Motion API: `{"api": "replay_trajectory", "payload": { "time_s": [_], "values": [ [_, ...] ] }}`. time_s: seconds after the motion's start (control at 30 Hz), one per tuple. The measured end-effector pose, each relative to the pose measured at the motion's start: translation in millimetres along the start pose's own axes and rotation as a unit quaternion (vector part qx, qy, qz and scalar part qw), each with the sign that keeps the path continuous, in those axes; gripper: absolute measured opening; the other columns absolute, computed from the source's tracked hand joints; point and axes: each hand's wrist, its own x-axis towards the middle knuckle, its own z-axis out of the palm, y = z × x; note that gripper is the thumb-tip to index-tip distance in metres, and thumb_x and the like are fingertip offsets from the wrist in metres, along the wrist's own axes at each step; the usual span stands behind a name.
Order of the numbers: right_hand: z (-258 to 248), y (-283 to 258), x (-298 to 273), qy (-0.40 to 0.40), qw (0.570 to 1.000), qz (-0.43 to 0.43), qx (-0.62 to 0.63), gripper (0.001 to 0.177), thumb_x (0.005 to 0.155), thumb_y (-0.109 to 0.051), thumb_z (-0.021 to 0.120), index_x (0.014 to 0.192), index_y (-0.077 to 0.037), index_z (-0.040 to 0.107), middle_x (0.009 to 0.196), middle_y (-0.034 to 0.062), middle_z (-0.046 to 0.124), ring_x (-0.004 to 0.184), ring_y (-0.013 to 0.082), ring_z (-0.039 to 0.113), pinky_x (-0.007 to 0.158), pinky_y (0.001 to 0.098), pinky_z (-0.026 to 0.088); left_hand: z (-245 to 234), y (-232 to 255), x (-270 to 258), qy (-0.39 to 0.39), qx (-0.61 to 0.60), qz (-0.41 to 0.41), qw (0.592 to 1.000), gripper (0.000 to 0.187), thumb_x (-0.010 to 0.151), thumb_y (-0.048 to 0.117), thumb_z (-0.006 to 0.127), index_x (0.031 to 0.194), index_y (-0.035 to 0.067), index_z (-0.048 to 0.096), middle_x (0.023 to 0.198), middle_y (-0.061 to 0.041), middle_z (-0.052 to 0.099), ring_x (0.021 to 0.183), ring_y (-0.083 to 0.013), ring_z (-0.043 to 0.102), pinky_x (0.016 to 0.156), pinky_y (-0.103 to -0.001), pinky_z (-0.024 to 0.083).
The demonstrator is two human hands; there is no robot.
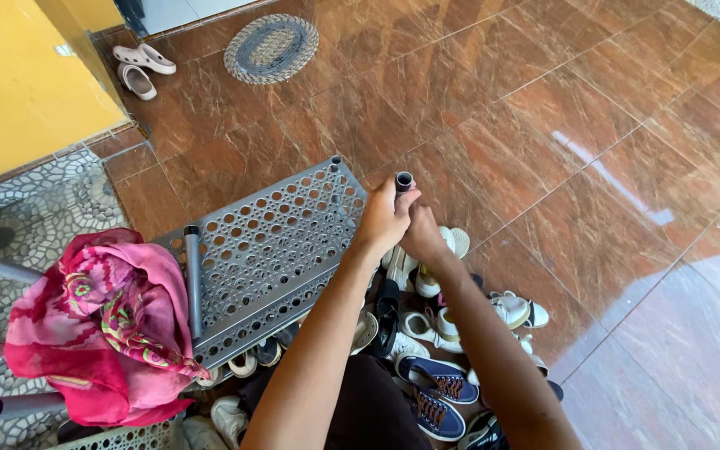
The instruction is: The person assembles a metal shoe rack by inserting perforated shelves and cylindrical legs into a base frame. They wipe the metal parts with a pink cloth and place the components into position, completing the structure.
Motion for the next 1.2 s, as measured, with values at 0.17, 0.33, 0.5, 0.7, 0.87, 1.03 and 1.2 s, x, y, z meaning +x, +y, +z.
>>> {"api": "replay_trajectory", "payload": {
  "time_s": [0.17,0.33,0.5,0.7,0.87,1.03,1.2],
  "values": [
    [-77.3,-28.3,21.6,0.014,0.995,0.037,-0.093,0.032,0.079,-0.002,0.068,0.111,0.0,0.068,0.1,0.0258,0.071,0.088,0.0414,0.071,0.073,0.0482,0.058,8.7,-21.0,-4.9,-0.018,-0.037,0.02,0.999,0.026,0.091,-0.002,0.051,0.116,0.002,0.051,0.11,-0.017,0.068,0.107,-0.0282,0.074,0.085,-0.038,0.058],
    [-153.8,-115.5,65.8,0.185,0.979,0.044,-0.072,0.064,0.111,-0.049,0.029,0.151,-0.003,0.048,0.166,0.0259,0.031,0.157,0.0367,0.02,0.126,0.0562,0.007,8.5,-22.4,-7.0,-0.037,-0.05,-0.002,0.998,0.01,0.104,0.001,0.051,0.113,0.001,0.052,0.107,-0.016,0.066,0.106,-0.0258,0.075,0.089,-0.035,0.059],
    [-126.1,-166.2,103.9,0.17,0.962,0.014,-0.215,0.061,0.113,-0.048,0.025,0.162,-0.013,0.039,0.17,0.0214,0.022,0.162,0.038,0.01,0.125,0.0708,-0.006,2.5,-19.1,-7.7,-0.058,-0.058,0.007,0.997,0.017,0.102,-0.001,0.045,0.118,0.0,0.051,0.111,-0.017,0.066,0.111,-0.0275,0.074,0.095,-0.036,0.057],
    [-67.4,-140.2,103.1,-0.013,0.984,0.134,-0.12,0.074,0.099,-0.064,0.024,0.157,-0.018,0.032,0.166,0.024,0.016,0.155,0.0393,0.01,0.114,0.0748,-0.006,0.8,-25.8,-3.8,-0.114,0.088,-0.04,0.989,0.036,0.102,0.0,0.046,0.137,0.001,0.054,0.129,-0.022,0.068,0.126,-0.0347,0.063,0.103,-0.042,0.051],
    [-72.4,-128.6,104.0,-0.049,0.979,0.161,-0.114,0.077,0.101,-0.068,0.024,0.155,-0.014,0.036,0.162,0.0237,0.028,0.154,0.0405,0.018,0.118,0.0716,-0.004,21.2,-31.3,-4.9,-0.08,-0.119,-0.016,0.99,0.038,0.102,0.005,0.046,0.14,0.002,0.046,0.133,-0.018,0.06,0.123,-0.034,0.061,0.102,-0.041,0.052],
    [-72.3,-141.6,109.4,-0.051,0.973,0.176,-0.137,0.078,0.098,-0.07,0.024,0.147,-0.013,0.047,0.155,0.0227,0.039,0.146,0.0433,0.028,0.113,0.0736,0.003,-34.6,-36.7,-51.4,0.017,0.146,0.014,0.989,0.048,0.085,-0.001,0.065,0.131,0.004,0.055,0.124,-0.017,0.062,0.117,-0.0344,0.059,0.101,-0.045,0.047],
    [-67.3,-133.8,105.7,-0.046,0.978,0.153,-0.132,0.073,0.1,-0.067,0.024,0.137,-0.014,0.059,0.141,0.0238,0.055,0.138,0.0439,0.044,0.114,0.076,0.01,-148.8,-44.6,-91.7,0.191,0.472,-0.081,0.857,0.075,0.059,0.005,0.076,0.13,-0.001,0.054,0.133,-0.021,0.051,0.132,-0.0396,0.04,0.107,-0.057,0.031]
  ]
}}
